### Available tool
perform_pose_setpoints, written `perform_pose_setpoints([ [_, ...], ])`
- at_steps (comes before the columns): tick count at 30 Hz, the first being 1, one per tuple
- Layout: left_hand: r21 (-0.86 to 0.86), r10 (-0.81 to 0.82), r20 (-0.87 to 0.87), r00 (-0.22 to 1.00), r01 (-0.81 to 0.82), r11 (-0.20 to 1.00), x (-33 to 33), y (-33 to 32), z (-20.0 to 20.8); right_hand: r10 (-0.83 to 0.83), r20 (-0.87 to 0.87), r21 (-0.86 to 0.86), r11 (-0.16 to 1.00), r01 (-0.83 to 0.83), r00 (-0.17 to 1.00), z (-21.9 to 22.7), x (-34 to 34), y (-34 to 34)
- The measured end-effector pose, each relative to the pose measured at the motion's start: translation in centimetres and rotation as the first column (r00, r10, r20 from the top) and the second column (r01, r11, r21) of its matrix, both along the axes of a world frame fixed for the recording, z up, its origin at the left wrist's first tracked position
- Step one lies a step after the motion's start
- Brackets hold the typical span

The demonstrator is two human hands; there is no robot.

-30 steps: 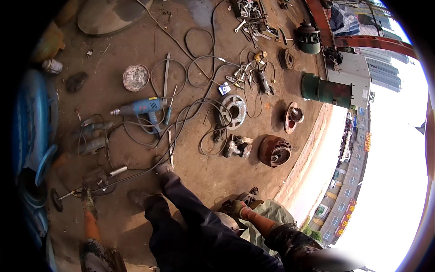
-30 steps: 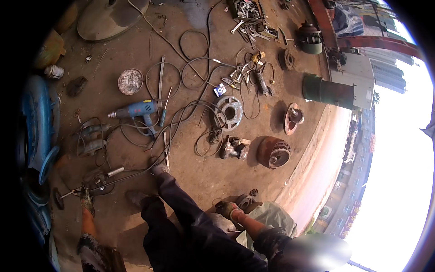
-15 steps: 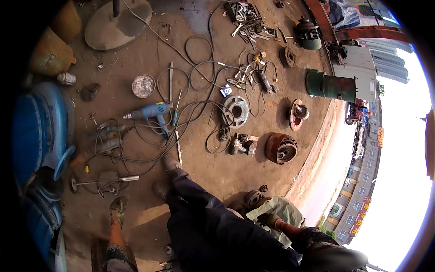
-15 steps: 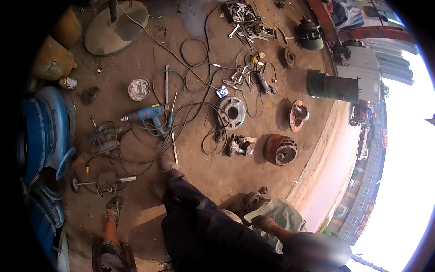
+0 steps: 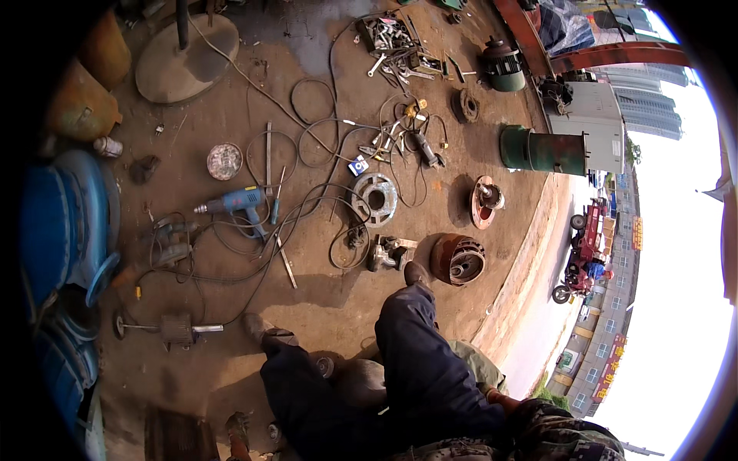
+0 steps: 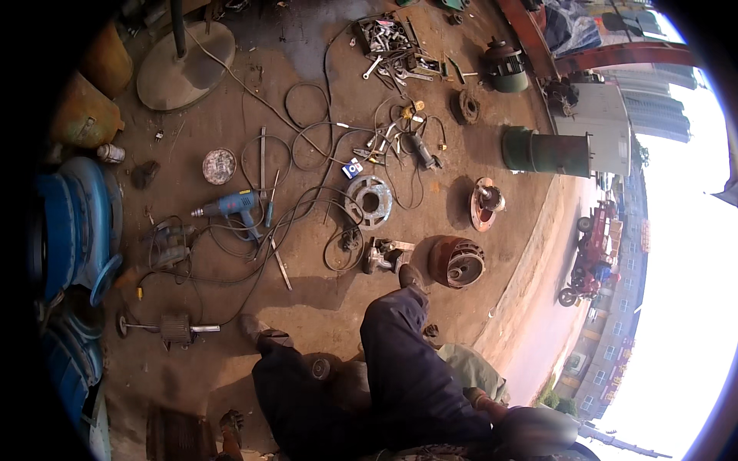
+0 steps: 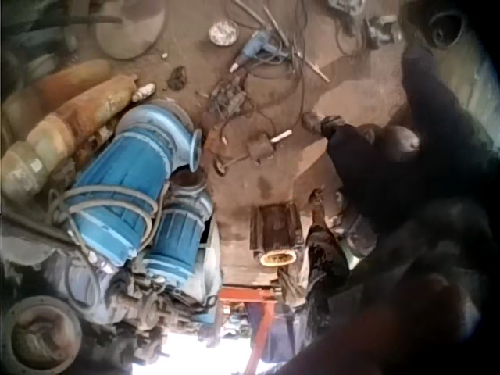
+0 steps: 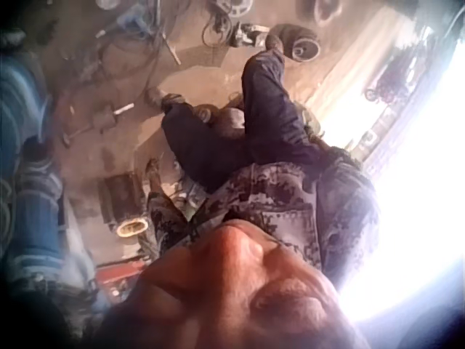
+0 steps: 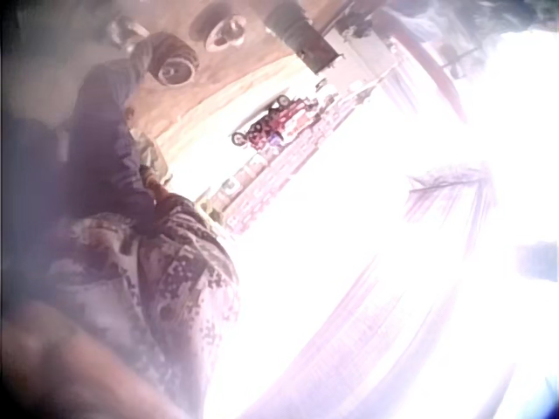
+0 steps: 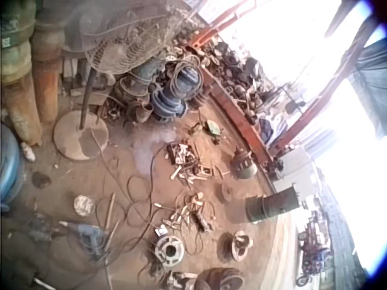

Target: The person uses an angle grinder to clean a motor component, then sits on the ground and uses a metal file to scrape the interior of a motor stator. The person rotates the stator and continues filing the inner surface.

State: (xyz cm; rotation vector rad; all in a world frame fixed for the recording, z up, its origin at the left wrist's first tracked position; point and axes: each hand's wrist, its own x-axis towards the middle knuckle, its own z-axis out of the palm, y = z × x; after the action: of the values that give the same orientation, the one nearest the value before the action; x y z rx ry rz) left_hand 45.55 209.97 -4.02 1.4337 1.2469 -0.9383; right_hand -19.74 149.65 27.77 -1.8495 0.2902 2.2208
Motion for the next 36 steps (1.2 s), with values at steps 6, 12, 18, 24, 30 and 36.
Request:
perform_pose_setpoints([
  [6, -0.050, -0.050, 0.117, 0.992, 0.057, 0.997, 1.8, -11.7, 1.4, -0.373, 0.239, -0.391, 0.808, 0.440, 0.897, -4.9, 19.3, -14.9],
  [12, -0.092, 0.016, 0.089, 0.996, -0.007, 0.996, -2.7, -31.3, 1.0, -0.722, 0.685, 0.064, -0.076, 0.995, -0.099, -22.6, 44.8, -37.8],
  [18, -0.387, 0.012, -0.301, 0.954, -0.133, 0.912, -17.0, -55.9, -9.5, -0.730, 0.680, 0.174, 0.070, 0.982, -0.068, -43.9, 59.9, -58.5],
  [24, -0.076, -0.086, -0.256, 0.963, 0.069, 0.995, -48.7, -73.3, -31.2, -0.527, 0.806, 0.176, 0.648, 0.741, 0.269, -63.3, 74.3, -77.1],
  [30, 0.135, 0.187, -0.058, 0.981, -0.178, 0.975, -46.0, -79.5, -31.6, -0.271, 0.830, -0.023, 0.856, 0.516, 0.488, -71.1, 77.9, -84.2],
  [36, 0.132, 0.071, 0.162, 0.984, -0.093, 0.987, -39.2, -79.7, -31.6, -0.128, 0.885, -0.077, 0.908, 0.413, 0.448, -72.2, 75.2, -87.5],
])
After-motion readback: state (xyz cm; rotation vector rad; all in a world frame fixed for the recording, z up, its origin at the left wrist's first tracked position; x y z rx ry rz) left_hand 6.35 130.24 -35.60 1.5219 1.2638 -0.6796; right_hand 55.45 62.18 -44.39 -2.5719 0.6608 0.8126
